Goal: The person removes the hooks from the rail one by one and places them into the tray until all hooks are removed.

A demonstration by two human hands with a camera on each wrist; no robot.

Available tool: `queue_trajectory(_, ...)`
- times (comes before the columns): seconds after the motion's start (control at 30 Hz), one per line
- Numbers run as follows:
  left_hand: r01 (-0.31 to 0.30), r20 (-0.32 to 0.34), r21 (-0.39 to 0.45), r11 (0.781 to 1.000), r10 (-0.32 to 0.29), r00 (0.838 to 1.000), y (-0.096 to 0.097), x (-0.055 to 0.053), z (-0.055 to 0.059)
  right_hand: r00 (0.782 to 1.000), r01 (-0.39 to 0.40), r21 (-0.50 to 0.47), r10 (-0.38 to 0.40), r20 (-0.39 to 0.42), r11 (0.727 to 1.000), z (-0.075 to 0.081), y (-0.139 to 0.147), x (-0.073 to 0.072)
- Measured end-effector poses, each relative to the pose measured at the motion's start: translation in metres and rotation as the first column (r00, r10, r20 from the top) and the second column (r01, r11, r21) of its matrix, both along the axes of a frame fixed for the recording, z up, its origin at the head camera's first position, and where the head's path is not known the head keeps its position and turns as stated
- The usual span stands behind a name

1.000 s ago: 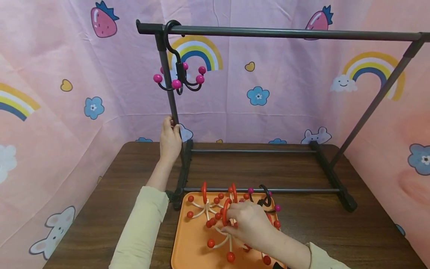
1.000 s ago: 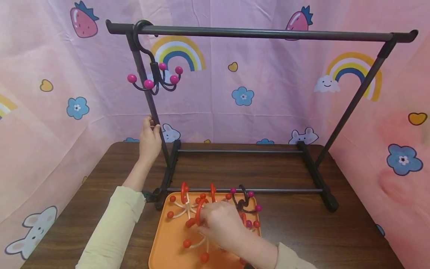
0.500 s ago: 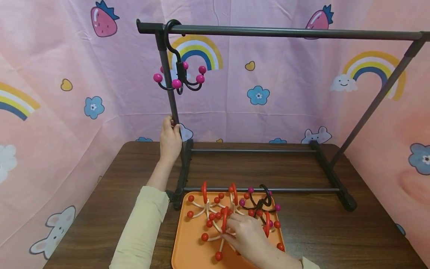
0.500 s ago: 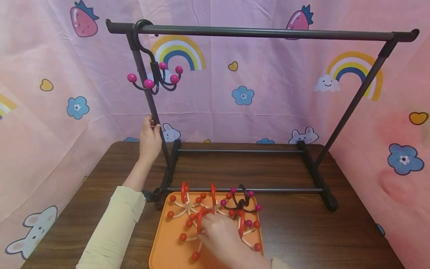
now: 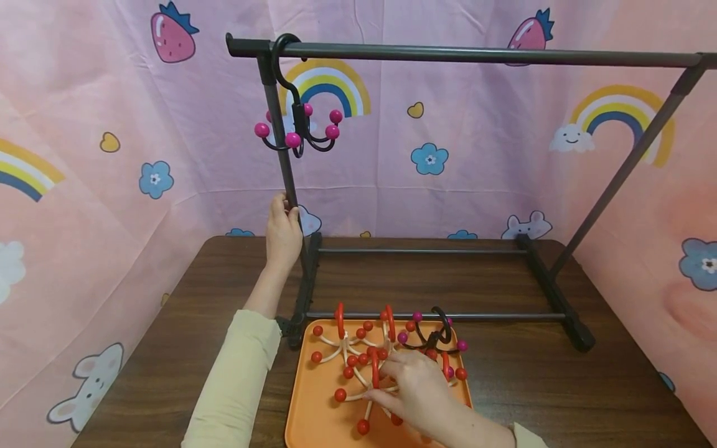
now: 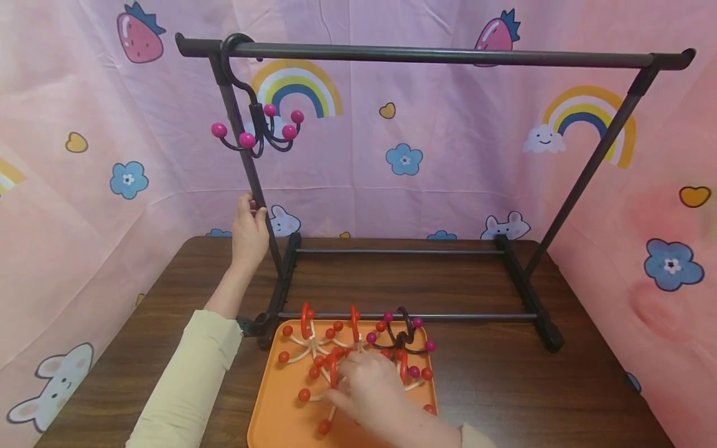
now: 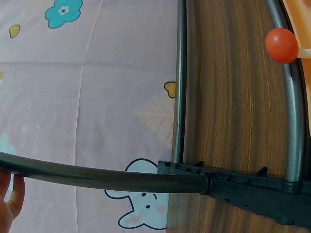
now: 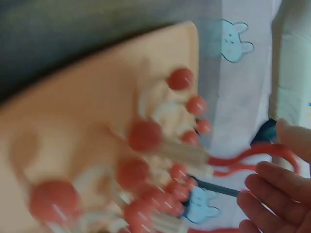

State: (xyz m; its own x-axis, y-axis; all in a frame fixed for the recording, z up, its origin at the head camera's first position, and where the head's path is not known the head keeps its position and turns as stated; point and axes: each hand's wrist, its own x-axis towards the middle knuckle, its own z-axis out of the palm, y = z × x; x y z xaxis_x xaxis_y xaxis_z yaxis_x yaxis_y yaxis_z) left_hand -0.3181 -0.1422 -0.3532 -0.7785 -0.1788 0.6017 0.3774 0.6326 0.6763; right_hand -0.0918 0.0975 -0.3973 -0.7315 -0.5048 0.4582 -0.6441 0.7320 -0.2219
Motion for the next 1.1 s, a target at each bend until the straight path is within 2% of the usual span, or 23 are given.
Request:
queue_trajectory(0.2,0.015,0.011,-0.002,1.0,-0.015,1.0,-0.002,0.001,0.001,0.995,0.028,0.024,-0.026,-0.098,0.999,0.034,0.006,-0.017)
queue_trajectory(0.43,0.009,0.013,-0.015,1.0,-0.009,1.0,-0.003,0.001,0.002,0.973,0.001,0.068,0.015,-0.229,0.998,0.081,0.005,-0.051)
queue_trajectory(0.53,0.008,0.015,-0.024,1.0,-0.008,1.0,-0.002,0.001,0.001,0.967,0.002,0.068,0.016,-0.253,0.998,0.103,0.001,-0.066)
queue_trajectory(0.67,0.007,0.012,-0.028,1.0,-0.006,1.0,-0.003,0.002,0.001,0.987,0.006,0.023,-0.002,-0.162,1.0,0.139,-0.009,-0.085)
queue_trajectory(0.8,0.008,0.01,-0.027,1.0,-0.008,1.0,-0.003,0.003,0.004,0.999,0.011,-0.068,-0.014,-0.043,0.998,0.178,-0.022,-0.101)
queue_trajectory(0.97,0.02,0.021,-0.015,1.0,-0.02,1.0,-0.004,0.002,0.004,0.999,0.035,-0.192,-0.04,-0.022,0.981,0.219,-0.041,-0.124)
queue_trajectory(1.03,0.023,0.033,-0.009,1.0,-0.023,0.999,-0.004,0.001,0.003,0.998,0.046,-0.227,-0.055,-0.032,0.973,0.231,-0.048,-0.134)
queue_trajectory(1.1,0.032,0.015,-0.022,0.999,-0.032,0.999,-0.005,0.002,0.001,0.996,0.063,-0.252,-0.075,-0.039,0.966,0.24,-0.056,-0.143)
